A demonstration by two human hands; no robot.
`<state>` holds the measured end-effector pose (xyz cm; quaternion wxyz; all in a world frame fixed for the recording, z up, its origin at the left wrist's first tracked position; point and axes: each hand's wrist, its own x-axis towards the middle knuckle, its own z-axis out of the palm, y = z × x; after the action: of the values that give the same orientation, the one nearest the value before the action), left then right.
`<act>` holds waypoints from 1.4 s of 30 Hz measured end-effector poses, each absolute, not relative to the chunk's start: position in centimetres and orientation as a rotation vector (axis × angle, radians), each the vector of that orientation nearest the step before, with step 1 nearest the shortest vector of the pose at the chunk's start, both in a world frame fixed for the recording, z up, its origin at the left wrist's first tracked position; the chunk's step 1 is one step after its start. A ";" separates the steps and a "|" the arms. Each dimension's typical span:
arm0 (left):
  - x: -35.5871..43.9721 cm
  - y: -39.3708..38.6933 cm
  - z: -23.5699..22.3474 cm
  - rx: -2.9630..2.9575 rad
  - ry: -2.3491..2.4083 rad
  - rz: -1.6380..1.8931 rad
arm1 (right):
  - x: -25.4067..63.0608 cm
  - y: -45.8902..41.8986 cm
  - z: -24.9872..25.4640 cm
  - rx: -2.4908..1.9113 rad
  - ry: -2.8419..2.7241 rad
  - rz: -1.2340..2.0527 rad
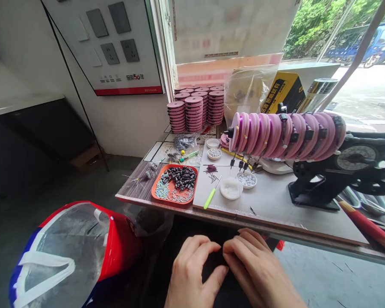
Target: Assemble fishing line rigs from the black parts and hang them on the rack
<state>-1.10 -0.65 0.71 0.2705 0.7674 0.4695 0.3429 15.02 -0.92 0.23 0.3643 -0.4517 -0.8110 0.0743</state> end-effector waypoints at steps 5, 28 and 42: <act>-1.2 -0.2 1.8 2.134 1.184 0.839 | 15.0 -1.1 -0.4 -1.143 -2.029 0.285; -0.8 0.0 2.2 2.259 1.162 0.829 | 14.8 -0.9 0.4 -1.057 -2.092 0.239; 1.0 1.0 0.9 1.319 1.131 1.096 | 15.0 -1.1 -0.7 -1.154 -1.248 0.985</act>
<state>1.00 1.00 0.95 0.5174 0.5494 0.4711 0.4566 15.04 -1.12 -0.70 0.5552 -0.4885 -0.5285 0.4169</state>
